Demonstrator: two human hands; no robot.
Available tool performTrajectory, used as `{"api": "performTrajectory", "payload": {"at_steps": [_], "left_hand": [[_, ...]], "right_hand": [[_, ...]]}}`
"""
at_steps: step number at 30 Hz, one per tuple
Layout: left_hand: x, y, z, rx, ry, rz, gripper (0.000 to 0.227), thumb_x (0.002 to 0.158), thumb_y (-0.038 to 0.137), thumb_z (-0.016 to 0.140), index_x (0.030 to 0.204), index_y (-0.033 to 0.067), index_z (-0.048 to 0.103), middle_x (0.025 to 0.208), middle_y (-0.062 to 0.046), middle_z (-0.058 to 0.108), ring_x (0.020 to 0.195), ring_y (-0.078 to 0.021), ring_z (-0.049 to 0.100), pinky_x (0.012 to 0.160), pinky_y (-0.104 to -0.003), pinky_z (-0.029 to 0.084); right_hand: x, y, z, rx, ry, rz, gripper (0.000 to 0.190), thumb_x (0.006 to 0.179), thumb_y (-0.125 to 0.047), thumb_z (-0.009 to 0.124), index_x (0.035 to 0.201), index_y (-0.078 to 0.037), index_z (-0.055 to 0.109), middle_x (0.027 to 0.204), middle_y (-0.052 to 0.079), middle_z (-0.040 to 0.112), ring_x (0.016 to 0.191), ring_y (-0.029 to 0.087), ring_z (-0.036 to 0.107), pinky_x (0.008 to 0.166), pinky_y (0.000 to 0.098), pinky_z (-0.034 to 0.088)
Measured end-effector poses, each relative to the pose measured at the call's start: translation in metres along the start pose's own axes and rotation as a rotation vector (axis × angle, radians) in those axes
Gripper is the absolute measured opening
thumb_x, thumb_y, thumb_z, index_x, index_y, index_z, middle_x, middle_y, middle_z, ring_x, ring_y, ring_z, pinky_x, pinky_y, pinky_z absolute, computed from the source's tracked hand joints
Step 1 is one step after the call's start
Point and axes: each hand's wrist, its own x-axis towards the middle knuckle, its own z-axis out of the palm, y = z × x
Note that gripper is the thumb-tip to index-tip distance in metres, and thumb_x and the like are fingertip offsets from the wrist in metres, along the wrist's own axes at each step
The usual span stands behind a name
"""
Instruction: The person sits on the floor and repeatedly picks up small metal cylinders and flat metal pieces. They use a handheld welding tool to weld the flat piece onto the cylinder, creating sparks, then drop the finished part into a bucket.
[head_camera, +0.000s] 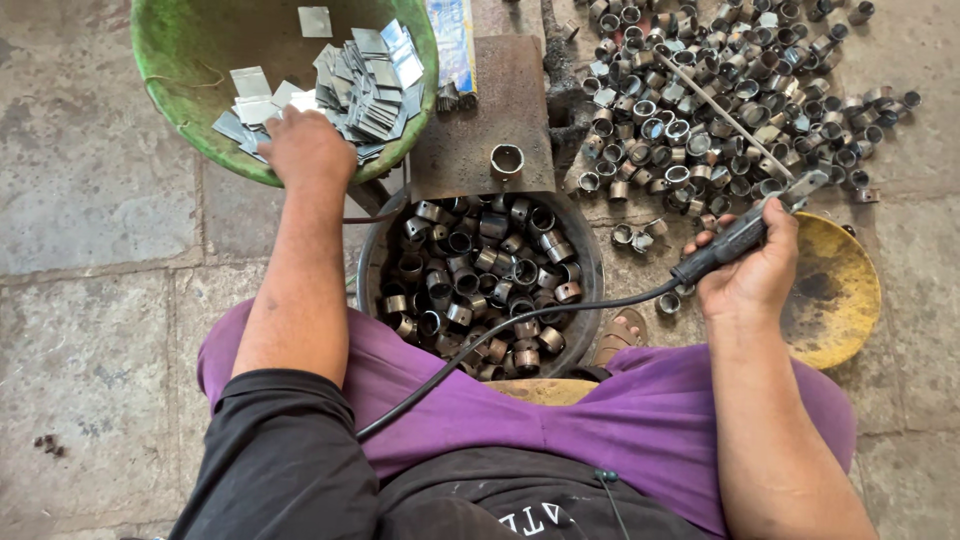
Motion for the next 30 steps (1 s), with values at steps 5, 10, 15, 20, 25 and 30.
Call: {"api": "performTrajectory", "payload": {"at_steps": [5, 10, 15, 20, 25, 30], "left_hand": [[0.003, -0.006, 0.001, -0.04, -0.08, -0.033, 0.053, 0.085, 0.027, 0.067, 0.131, 0.0008, 0.061, 0.14, -0.014, 0.055, 0.131, -0.034, 0.047, 0.101, -0.059, 0.042], [0.005, -0.009, -0.003, -0.007, -0.081, -0.035, 0.059, 0.088, 0.03, 0.068, 0.136, -0.0033, 0.058, 0.131, -0.019, 0.06, 0.123, -0.0345, 0.053, 0.097, -0.056, 0.046], [0.003, -0.018, -0.039, -0.056, 0.026, 0.007, 0.047, 0.095, 0.041, 0.07, 0.125, 0.0054, 0.068, 0.121, -0.015, 0.065, 0.123, -0.0331, 0.053, 0.103, -0.056, 0.043], [-0.031, 0.045, -0.032, -0.815, 0.195, 0.468, 0.049, 0.083, 0.027, 0.085, 0.127, 0.0109, 0.07, 0.122, -0.012, 0.067, 0.114, -0.0227, 0.057, 0.105, -0.039, 0.046], [-0.073, 0.108, 0.014, -0.813, 0.071, 0.577, 0.052, 0.084, 0.031, 0.084, 0.132, 0.018, 0.067, 0.117, -0.002, 0.073, 0.115, -0.027, 0.052, 0.107, -0.043, 0.04], [-0.081, 0.123, 0.046, -0.785, 0.131, 0.547, 0.054, 0.081, 0.03, 0.085, 0.129, 0.0169, 0.065, 0.118, -0.002, 0.072, 0.119, -0.029, 0.05, 0.106, -0.044, 0.033]], "right_hand": [[-0.007, -0.002, 0.003, -0.021, -0.016, -0.018, 0.033, 0.095, -0.042, 0.07, 0.113, -0.019, 0.055, 0.087, 0.005, 0.062, 0.077, 0.026, 0.062, 0.07, 0.0468, 0.052], [-0.009, -0.003, 0.004, -0.029, -0.007, -0.024, 0.034, 0.095, -0.041, 0.069, 0.115, -0.018, 0.054, 0.087, 0.006, 0.063, 0.076, 0.026, 0.063, 0.069, 0.0463, 0.052], [-0.012, -0.001, 0.008, -0.049, -0.026, -0.019, 0.034, 0.096, -0.042, 0.068, 0.114, -0.018, 0.053, 0.089, 0.006, 0.064, 0.075, 0.025, 0.063, 0.069, 0.0459, 0.053], [-0.021, 0.008, 0.018, -0.152, -0.004, -0.036, 0.037, 0.095, -0.034, 0.073, 0.118, -0.014, 0.054, 0.09, 0.004, 0.062, 0.073, 0.02, 0.065, 0.065, 0.041, 0.059], [-0.021, 0.023, 0.022, -0.265, -0.151, -0.091, 0.042, 0.091, -0.018, 0.077, 0.123, -0.008, 0.052, 0.09, 0.005, 0.061, 0.068, 0.017, 0.063, 0.059, 0.034, 0.06], [-0.022, 0.033, 0.014, -0.301, -0.266, -0.253, 0.043, 0.091, -0.008, 0.082, 0.122, -0.002, 0.054, 0.1, 0.005, 0.063, 0.078, 0.012, 0.063, 0.068, 0.0268, 0.055]]}}
